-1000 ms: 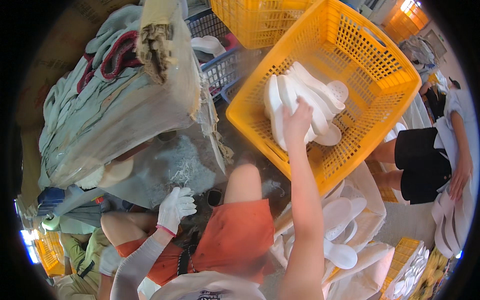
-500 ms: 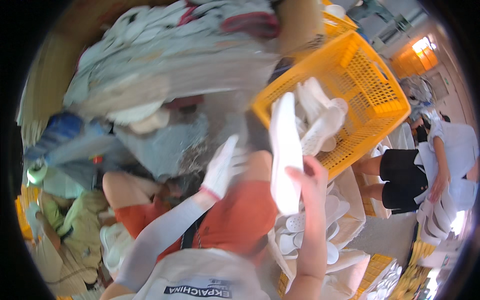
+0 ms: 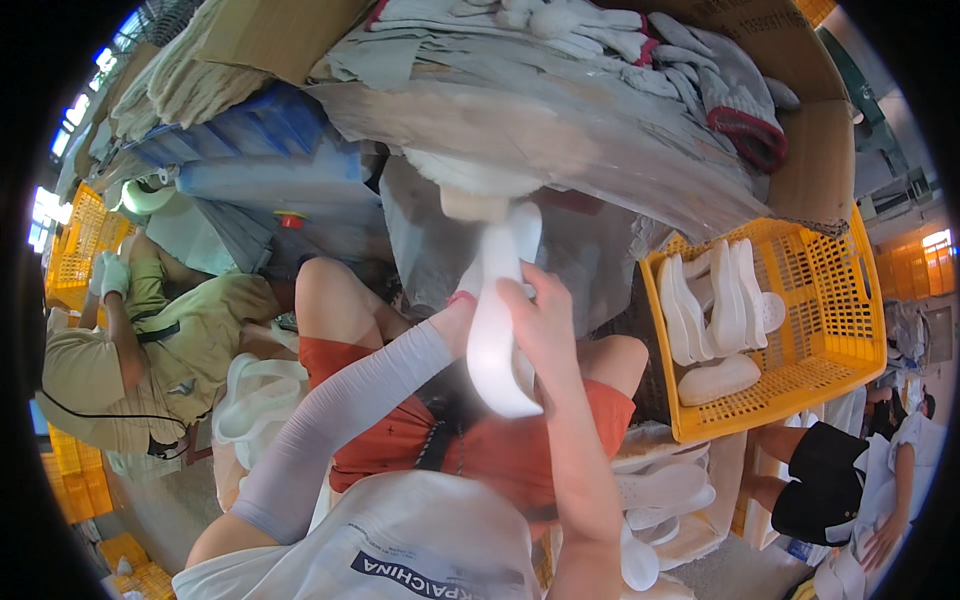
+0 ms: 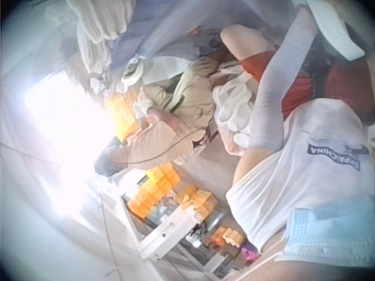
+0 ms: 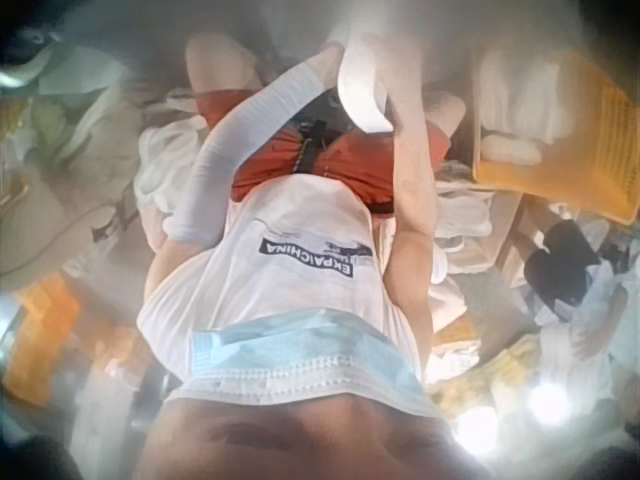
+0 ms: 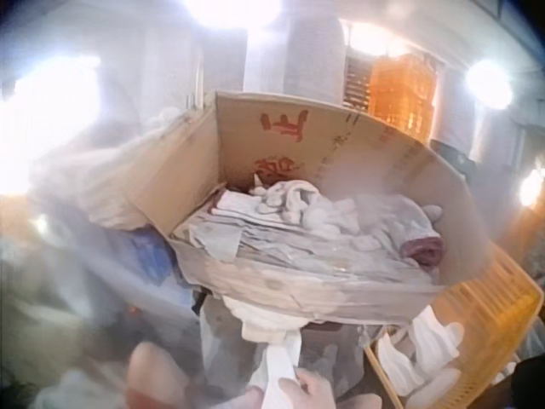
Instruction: The person sits on the floor and repeatedly presses white shoe insoles against a rotating grinding wheel to smooth their surfaces. After each grind, the person places the insole into a yellow plastic basket. The process is repeated for multiple insoles.
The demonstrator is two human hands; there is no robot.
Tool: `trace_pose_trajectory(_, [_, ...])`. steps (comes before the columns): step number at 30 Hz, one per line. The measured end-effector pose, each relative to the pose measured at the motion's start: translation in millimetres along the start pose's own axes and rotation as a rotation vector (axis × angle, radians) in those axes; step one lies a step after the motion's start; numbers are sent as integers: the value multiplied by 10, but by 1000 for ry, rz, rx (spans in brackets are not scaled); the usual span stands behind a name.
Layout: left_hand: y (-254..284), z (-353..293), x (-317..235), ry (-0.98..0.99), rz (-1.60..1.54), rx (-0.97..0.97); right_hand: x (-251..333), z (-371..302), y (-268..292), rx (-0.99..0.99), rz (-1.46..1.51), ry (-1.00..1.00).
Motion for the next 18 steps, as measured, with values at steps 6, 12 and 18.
trace_pose_trajectory(6, [496,-44,-200,-64,45,-30,-35,26,-323,-54,123,111])
trace_pose_trajectory(12, [590,-176,-343,-85,87,-30,218,-16,-486,-23,168,30])
trace_pose_trajectory(18, [495,-39,-235,-81,165,-4,698,8,-430,-72,-262,145])
Point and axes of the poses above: each hand's wrist, its own z-axis towards the middle knuckle, its own y-axis out of the back of the hand, x = y × z, the point moved 6 cm from there along z, towards the middle knuckle, and after that the axes turned 3 degrees about -y, right-handed, at the moved point
